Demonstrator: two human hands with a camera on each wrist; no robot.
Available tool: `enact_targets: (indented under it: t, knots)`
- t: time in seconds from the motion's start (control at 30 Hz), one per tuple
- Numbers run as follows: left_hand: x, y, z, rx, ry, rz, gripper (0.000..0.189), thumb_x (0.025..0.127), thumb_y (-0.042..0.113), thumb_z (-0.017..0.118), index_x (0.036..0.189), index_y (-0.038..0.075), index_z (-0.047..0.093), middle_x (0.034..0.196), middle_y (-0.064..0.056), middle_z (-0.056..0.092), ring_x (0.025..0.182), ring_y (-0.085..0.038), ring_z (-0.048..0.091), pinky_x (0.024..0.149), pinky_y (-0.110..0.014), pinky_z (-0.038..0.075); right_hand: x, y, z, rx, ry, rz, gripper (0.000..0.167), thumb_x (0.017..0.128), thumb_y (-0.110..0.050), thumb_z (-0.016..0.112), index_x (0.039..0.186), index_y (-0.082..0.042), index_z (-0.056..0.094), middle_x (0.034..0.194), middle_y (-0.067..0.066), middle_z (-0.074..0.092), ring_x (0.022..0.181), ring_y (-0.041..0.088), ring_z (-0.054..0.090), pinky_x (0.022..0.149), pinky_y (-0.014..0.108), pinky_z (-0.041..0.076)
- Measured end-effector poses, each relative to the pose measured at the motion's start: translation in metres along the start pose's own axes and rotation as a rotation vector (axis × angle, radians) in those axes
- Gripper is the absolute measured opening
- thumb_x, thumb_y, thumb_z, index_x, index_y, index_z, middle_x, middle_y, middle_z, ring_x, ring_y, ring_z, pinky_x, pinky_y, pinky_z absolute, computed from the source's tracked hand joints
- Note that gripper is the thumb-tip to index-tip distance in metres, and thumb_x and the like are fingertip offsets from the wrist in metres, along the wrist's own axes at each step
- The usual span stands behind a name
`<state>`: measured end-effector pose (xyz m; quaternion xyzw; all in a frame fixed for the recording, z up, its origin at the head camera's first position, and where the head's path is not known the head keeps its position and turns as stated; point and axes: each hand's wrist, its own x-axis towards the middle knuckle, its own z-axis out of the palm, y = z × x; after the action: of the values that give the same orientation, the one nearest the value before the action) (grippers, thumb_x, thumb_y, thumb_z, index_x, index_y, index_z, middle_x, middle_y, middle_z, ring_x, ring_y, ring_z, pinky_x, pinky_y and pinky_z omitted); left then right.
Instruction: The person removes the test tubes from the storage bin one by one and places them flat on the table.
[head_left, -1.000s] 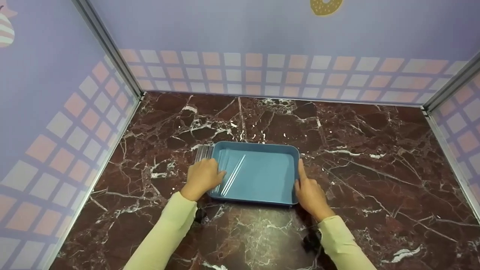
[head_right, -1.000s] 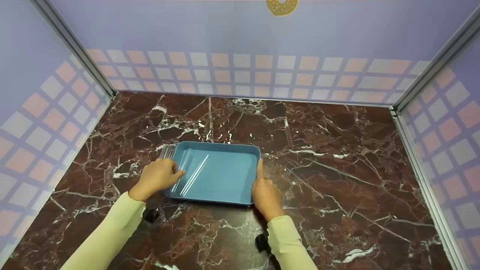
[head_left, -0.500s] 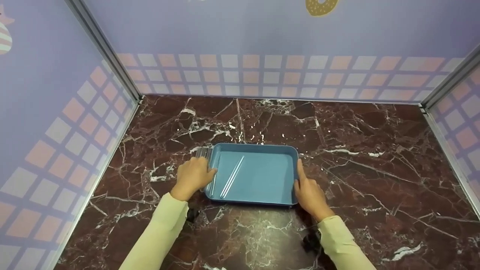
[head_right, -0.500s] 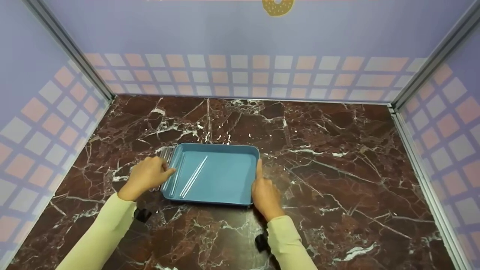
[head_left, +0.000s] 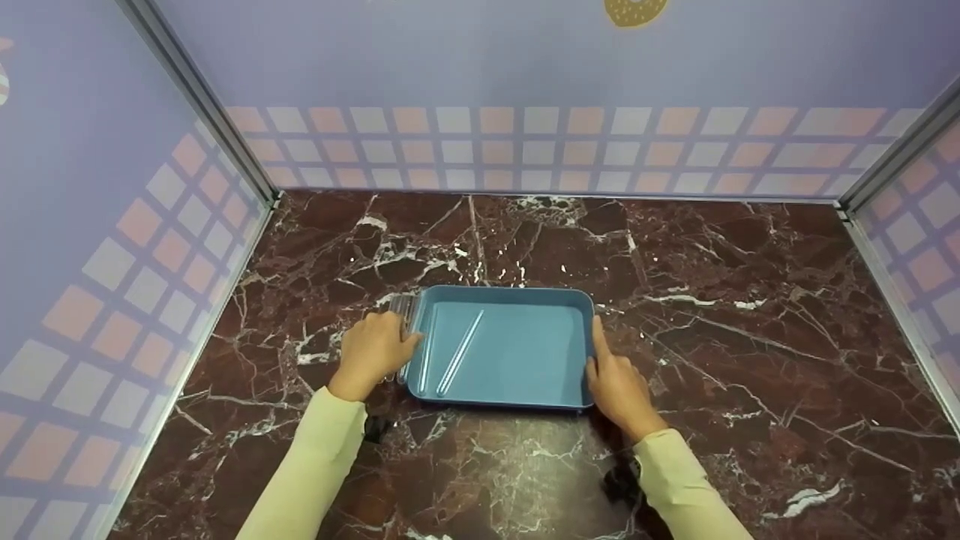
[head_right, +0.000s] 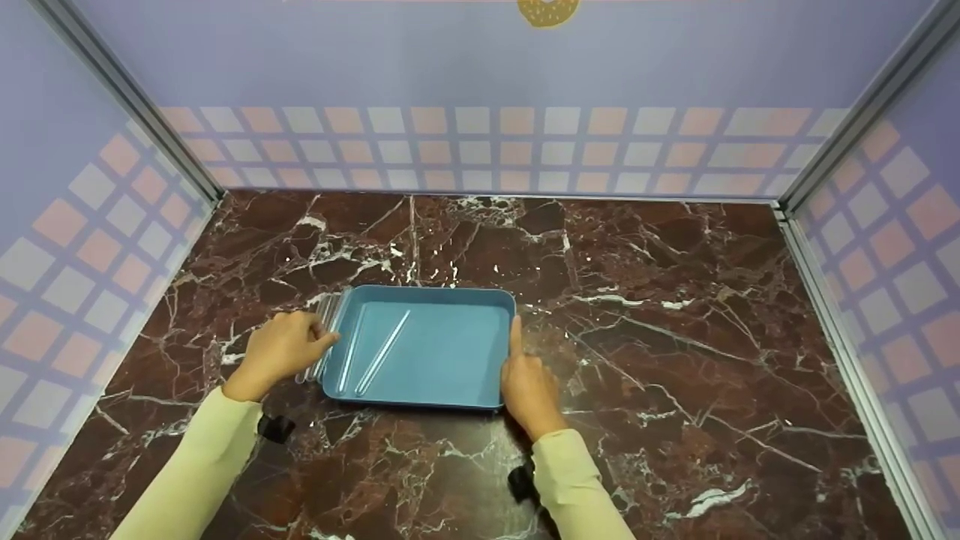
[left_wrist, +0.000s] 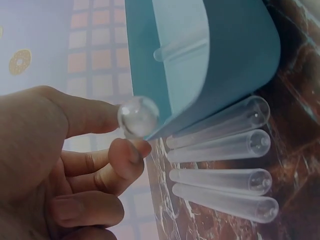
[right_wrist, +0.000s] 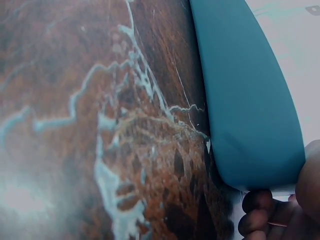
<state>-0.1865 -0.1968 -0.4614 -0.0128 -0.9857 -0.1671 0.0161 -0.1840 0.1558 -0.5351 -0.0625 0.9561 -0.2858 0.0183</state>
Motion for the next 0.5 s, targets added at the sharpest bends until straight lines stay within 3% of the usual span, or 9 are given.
enact_targets:
  t: [0.3,0.5]
  knots:
    - [0.000,-0.010,-0.002,-0.004,-0.001,-0.049,0.053,0.094,0.027,0.077,0.058,0.018,0.040,0.055,0.001,0.042,0.051,-0.021,0.045,0.047,-0.036,0.035,0.001,-0.001,-0.001,0.000,0.004,-0.005,0.068,0.106,-0.009,0.056,0.167,-0.006,0.025,0.077,0.025,0.066,0.058,0.033,0.057,0.055,0.055,0.047]
    - [-0.002,-0.018,-0.003,0.001,0.010,-0.067,0.049,0.094,0.027,0.076,0.059,0.017,0.043,0.058,-0.004,0.051,0.054,-0.025,0.052,0.050,-0.045,0.044,-0.001,-0.001,0.000,0.005,0.000,-0.003,0.068,0.106,-0.009,0.056,0.167,-0.006,0.025,0.084,0.031,0.068,0.063,0.040,0.063,0.058,0.059,0.049]
